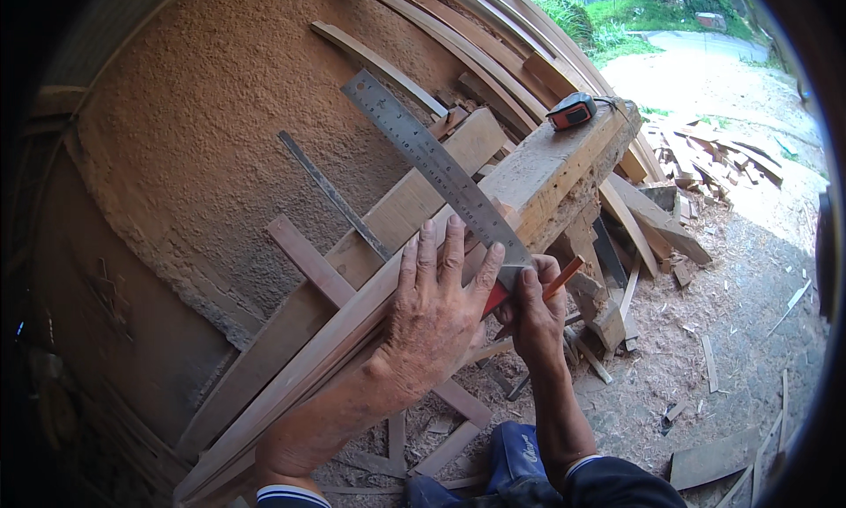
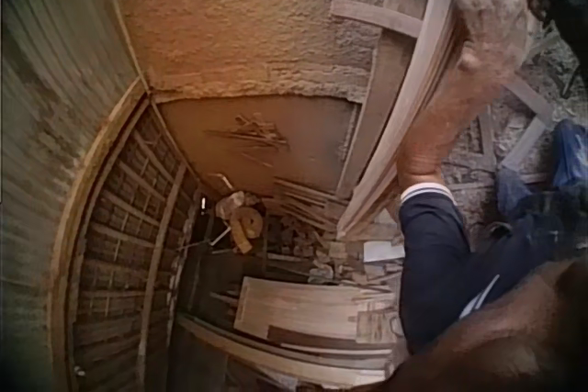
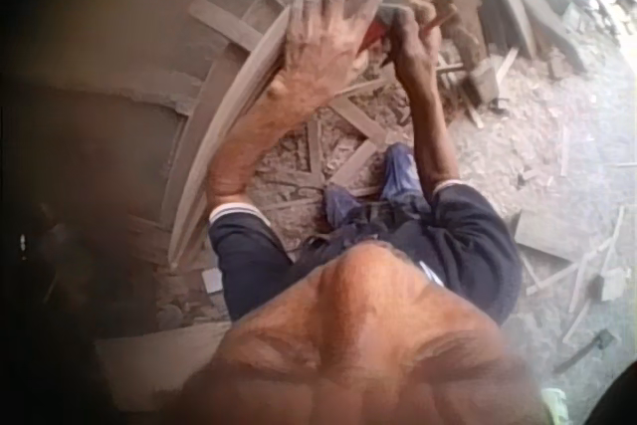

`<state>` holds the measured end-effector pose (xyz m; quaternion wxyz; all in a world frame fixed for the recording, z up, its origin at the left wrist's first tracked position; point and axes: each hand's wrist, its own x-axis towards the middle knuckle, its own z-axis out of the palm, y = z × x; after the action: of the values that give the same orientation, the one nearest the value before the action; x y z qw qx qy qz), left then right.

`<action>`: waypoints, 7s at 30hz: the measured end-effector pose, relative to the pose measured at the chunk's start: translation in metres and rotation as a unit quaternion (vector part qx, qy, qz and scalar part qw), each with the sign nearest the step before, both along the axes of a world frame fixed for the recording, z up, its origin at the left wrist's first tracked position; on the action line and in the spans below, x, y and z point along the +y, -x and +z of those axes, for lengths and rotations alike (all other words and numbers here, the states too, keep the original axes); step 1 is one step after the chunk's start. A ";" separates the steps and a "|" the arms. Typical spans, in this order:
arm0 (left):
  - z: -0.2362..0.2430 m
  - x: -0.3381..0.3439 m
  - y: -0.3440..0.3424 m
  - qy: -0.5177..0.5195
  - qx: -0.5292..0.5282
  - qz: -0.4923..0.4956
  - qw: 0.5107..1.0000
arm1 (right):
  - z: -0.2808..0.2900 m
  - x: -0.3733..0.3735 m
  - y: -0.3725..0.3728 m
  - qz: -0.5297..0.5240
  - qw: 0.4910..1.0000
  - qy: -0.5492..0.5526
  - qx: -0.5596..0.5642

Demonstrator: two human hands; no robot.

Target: The person uses a circular saw to cut a long wooden plank, then measures and marks the wood with a square ruler and pencil. They handle several pieces of wood, moving them around the workbench and floor.

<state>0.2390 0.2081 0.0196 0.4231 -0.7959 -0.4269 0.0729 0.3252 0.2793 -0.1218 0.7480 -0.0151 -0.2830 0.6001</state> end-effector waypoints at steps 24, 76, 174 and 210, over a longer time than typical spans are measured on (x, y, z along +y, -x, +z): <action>0.003 -0.370 0.250 -0.540 -0.481 -0.180 0.667 | 0.242 -0.226 0.172 -0.168 0.554 -0.708 -0.403; 0.047 -0.586 0.392 -0.731 -0.677 -0.004 -0.080 | 0.226 -0.351 0.501 0.294 0.433 -0.694 -0.496; -0.034 -0.651 0.609 -0.587 -0.707 0.394 -0.014 | 0.406 -0.686 0.800 0.601 -0.045 -0.581 -0.547; 0.002 -0.605 0.633 -0.595 -0.706 0.364 -0.122 | 0.432 -0.694 0.865 0.366 -0.095 -0.731 -0.567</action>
<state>-0.3942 -0.3970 0.0212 -0.0947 -0.4527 0.5798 0.6708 -0.5398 -0.4148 0.3104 0.4406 -0.3117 0.8418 -0.0012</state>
